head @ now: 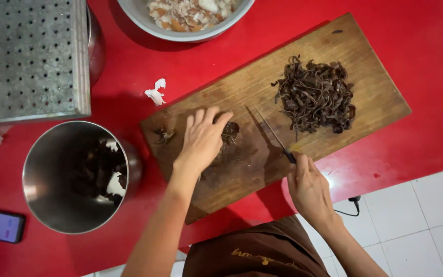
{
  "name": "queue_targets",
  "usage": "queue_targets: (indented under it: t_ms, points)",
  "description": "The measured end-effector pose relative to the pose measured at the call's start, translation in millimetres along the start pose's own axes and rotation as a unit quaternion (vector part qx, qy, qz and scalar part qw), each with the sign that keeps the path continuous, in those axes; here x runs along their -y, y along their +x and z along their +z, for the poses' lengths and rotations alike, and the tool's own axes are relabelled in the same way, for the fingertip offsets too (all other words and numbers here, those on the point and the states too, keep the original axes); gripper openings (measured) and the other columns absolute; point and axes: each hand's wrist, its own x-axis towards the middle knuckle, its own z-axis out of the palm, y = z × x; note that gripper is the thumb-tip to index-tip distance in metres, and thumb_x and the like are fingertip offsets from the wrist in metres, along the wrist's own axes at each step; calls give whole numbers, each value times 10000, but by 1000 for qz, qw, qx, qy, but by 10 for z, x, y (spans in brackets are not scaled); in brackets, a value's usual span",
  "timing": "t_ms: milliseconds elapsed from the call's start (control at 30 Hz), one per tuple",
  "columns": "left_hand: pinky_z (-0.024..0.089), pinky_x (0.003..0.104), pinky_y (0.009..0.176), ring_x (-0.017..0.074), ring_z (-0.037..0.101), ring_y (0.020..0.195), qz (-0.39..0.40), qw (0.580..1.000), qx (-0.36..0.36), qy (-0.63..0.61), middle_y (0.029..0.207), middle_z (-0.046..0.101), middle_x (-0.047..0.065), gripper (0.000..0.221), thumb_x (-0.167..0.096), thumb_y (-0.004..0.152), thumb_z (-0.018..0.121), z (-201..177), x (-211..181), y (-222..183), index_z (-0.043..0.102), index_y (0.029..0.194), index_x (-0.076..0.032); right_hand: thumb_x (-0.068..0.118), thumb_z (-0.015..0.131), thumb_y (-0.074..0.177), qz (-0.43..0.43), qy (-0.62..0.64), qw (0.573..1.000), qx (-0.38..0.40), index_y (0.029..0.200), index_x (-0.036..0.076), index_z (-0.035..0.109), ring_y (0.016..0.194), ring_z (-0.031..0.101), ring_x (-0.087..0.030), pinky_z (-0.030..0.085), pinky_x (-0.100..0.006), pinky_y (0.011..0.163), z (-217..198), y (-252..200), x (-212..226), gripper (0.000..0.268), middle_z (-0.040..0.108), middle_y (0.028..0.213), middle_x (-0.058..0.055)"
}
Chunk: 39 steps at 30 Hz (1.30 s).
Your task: Slicing wood ear mushrooms into thin strips on a wooden cutting board
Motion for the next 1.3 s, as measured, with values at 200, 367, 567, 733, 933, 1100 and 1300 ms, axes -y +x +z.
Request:
queue_targets:
  t_ms: [200,367,567,733,933,1100,1300]
  points:
    - [404,451,905,305,574,1084,68,985,124,101,1090,647,88,346,-264,828,742,537,392,342,631,1133,-144,227,471,1040,44,29,999,-6,1290,154,522,913,717,-408,599,-495,736,88,-43,39,265,598,954,-106]
    - [507,460,819,348,695,937,11,994,28,-106,918,665,80,96,-193,898,668,314,255,355,596,861,-142,188,490,1033,-13,8,999,-37,1234,87,528,938,684,-411,589,-480,745,29,132,-42,229,569,920,-126]
    - [508,467,875,343,735,874,-11,986,-121,-111,874,765,137,147,-130,944,658,261,53,323,561,1055,-129,155,511,1020,-70,13,995,-62,1270,77,534,935,679,-400,584,-476,742,-21,254,-271,264,570,910,-132]
    - [468,463,974,314,698,923,-42,989,-114,-82,876,744,131,280,-133,951,668,413,59,152,548,1202,-107,179,531,1007,-71,25,996,-39,1278,89,531,921,684,-381,586,-479,739,-31,205,-439,285,567,899,-122]
    - [446,441,1007,291,684,1004,16,997,-54,-47,1047,752,153,460,-189,905,735,334,-250,219,587,1328,-84,171,531,1005,-65,39,997,-30,1275,85,540,918,688,-394,593,-481,740,28,252,-509,284,578,897,-132]
    - [511,365,945,239,678,842,123,978,-159,62,822,736,125,377,-70,914,666,622,-312,131,572,1276,-26,179,530,1008,-49,31,998,-33,1253,75,543,905,686,-393,594,-479,730,-42,224,-411,266,577,883,-137]
    - [506,541,910,394,601,1002,123,980,-152,-26,1369,585,271,243,-91,985,698,550,-425,-109,731,1201,16,173,472,1049,-47,73,996,13,1022,66,448,698,537,-347,450,-502,558,-22,139,-324,113,491,868,-125]
